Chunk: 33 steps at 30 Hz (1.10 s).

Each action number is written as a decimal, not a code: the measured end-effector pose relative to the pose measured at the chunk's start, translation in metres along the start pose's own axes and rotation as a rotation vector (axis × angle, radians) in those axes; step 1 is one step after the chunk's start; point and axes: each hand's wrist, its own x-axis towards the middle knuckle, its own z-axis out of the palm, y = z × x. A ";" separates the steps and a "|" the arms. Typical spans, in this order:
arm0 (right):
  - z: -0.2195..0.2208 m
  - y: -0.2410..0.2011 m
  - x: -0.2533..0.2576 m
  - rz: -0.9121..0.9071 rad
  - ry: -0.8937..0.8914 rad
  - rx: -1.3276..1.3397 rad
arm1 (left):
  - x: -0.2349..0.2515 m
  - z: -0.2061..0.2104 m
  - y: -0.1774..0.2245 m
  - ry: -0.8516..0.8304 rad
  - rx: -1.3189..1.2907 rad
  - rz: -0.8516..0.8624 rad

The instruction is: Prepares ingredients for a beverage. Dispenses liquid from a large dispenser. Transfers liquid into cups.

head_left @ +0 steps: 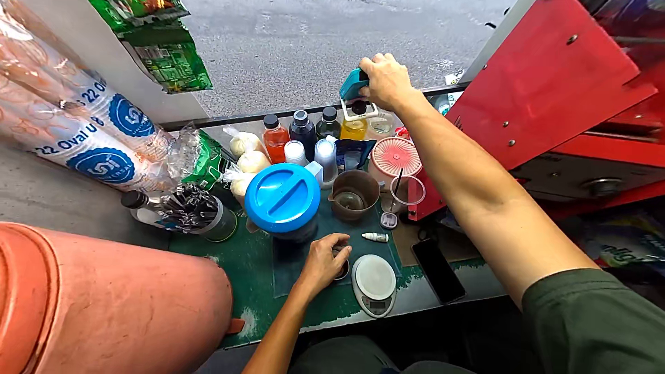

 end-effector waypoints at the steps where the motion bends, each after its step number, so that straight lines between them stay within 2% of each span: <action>1: -0.001 -0.001 0.002 0.013 -0.033 0.003 | -0.001 0.000 -0.001 0.009 0.007 -0.017; 4: 0.001 -0.001 0.006 0.014 -0.054 0.031 | 0.005 -0.002 0.005 0.056 0.039 -0.091; 9: 0.007 0.007 -0.023 -0.035 0.125 0.102 | 0.030 -0.002 0.010 0.095 0.114 -0.195; 11: -0.004 -0.004 -0.053 -0.023 0.232 0.163 | 0.042 0.007 0.007 0.137 0.253 -0.115; 13: -0.014 -0.020 -0.093 -0.032 0.319 0.289 | 0.058 0.023 0.000 0.258 0.409 0.063; 15: -0.013 -0.032 -0.149 -0.033 0.201 0.417 | 0.075 0.036 -0.011 0.339 0.489 0.161; 18: -0.005 -0.039 -0.251 -0.071 -0.242 0.513 | 0.086 0.031 -0.013 0.356 0.539 0.216; 20: 0.025 -0.036 -0.318 -0.022 -0.543 0.503 | 0.077 0.021 -0.005 0.369 0.527 0.259; 22: 0.068 -0.039 -0.372 0.114 -0.678 0.472 | 0.057 0.009 0.012 0.396 0.486 0.293; 25: 0.138 -0.056 -0.426 0.159 -0.524 0.360 | 0.024 -0.010 0.040 0.431 0.447 0.371; 27: 0.171 -0.063 -0.438 0.143 -0.376 0.360 | 0.007 -0.017 0.053 0.448 0.410 0.434; 29: 0.184 -0.065 -0.432 0.125 -0.290 0.388 | -0.005 -0.024 0.061 0.457 0.387 0.478; 33: 0.184 -0.061 -0.405 0.050 -0.245 0.405 | -0.019 -0.032 0.068 0.462 0.368 0.530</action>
